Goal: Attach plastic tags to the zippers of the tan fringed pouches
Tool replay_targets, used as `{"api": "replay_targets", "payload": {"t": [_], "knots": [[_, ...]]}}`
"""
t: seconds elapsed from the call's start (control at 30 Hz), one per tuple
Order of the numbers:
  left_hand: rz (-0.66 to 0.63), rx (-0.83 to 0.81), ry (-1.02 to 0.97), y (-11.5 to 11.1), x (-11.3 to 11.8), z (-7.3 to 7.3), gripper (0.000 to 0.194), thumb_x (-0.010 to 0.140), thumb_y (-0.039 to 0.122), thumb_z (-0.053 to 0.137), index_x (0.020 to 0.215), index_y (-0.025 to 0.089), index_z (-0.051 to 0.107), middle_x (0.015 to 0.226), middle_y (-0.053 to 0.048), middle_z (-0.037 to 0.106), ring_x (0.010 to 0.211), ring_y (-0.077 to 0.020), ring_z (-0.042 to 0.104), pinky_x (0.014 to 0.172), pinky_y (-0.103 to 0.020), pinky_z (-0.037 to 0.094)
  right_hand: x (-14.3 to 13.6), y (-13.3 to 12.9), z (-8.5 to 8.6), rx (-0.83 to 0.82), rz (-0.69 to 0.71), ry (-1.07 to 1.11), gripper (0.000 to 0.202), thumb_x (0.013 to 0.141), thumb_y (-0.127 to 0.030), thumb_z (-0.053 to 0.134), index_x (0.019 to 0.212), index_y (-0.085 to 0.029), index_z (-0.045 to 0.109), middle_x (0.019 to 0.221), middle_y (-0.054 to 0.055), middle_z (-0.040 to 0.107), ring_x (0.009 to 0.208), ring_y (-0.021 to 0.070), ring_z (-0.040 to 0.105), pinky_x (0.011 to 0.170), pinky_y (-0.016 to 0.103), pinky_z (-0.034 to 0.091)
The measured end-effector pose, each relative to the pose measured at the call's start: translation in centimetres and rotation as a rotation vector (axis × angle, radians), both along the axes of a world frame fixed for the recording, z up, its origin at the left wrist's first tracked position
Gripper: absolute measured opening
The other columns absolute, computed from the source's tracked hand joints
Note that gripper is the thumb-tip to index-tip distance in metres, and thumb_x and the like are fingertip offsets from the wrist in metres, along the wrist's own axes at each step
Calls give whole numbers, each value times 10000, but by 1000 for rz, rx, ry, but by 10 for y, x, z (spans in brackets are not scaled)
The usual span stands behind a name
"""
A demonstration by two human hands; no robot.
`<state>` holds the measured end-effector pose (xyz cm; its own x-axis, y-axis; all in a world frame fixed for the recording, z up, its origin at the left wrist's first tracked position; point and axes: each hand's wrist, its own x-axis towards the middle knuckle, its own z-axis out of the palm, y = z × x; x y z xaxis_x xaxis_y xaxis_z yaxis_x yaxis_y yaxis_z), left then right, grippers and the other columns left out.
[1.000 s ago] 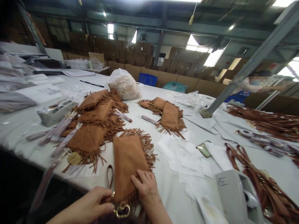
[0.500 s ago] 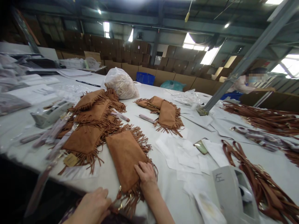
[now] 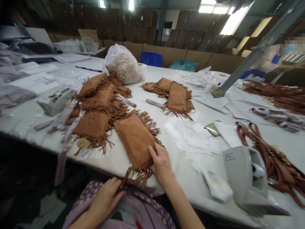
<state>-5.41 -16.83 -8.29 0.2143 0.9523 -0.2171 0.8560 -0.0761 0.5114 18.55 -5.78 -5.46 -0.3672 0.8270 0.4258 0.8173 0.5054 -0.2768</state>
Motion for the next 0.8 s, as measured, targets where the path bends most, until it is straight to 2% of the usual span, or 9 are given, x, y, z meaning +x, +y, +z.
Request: {"api": "replay_targets", "payload": {"t": [0.1,0.2,0.27,0.37,0.5,0.57,0.7,0.8], "knots": [[121,16,-149,-1,-2,-13,153,874,294,515,964,197,590,958,-74,595,925,-244,570,804,-338,450,-2,-35,13,5,-82,171,425,863,-106,461,1280,-154,530,1236,157,583,1152,244,545,970,437,477],[212,57,-241,1,-2,-24,246,841,344,549,1029,190,583,980,-91,590,959,-270,557,830,-377,450,-13,-66,18,24,-74,253,397,883,-159,511,1278,-198,528,1171,118,621,1096,215,583,943,387,506],[230,56,-290,3,-1,-28,296,827,351,557,1070,184,587,1000,-104,587,987,-284,545,862,-402,436,-25,-73,12,8,-58,192,422,880,-205,536,1301,-199,516,1254,137,574,1162,251,541,963,431,491],[201,-34,-415,4,3,-27,264,843,337,523,1042,183,605,991,-98,602,965,-268,555,855,-374,424,-41,-64,-6,-69,-92,60,452,868,-266,554,1309,-175,519,1353,168,493,1240,321,467,976,505,470],[121,-189,-620,3,9,-8,187,860,338,506,901,175,589,848,-46,627,815,-209,563,746,-291,400,-48,-36,-29,-100,-101,-12,371,889,-220,496,1242,-153,585,1352,188,495,1263,340,443,983,504,466],[153,-295,-786,5,13,6,222,851,380,535,862,161,573,750,-20,600,713,-172,535,660,-257,374,-47,-21,-33,-128,-85,-5,368,898,-214,479,1246,-149,581,1367,191,481,1284,331,424,1004,500,448],[232,-650,-1218,11,23,33,438,777,505,625,973,118,566,614,6,569,533,-114,460,533,-213,313,-44,7,-26,-200,-57,65,359,895,-186,477,1234,-148,587,1377,180,480,1305,298,412,1045,486,407],[269,-874,-1347,11,31,45,479,719,538,676,923,116,578,611,-21,605,505,-108,475,526,-207,315,-39,11,-13,-192,-68,177,334,882,-227,511,1186,-135,614,1351,180,506,1252,286,476,1029,462,424]]}}
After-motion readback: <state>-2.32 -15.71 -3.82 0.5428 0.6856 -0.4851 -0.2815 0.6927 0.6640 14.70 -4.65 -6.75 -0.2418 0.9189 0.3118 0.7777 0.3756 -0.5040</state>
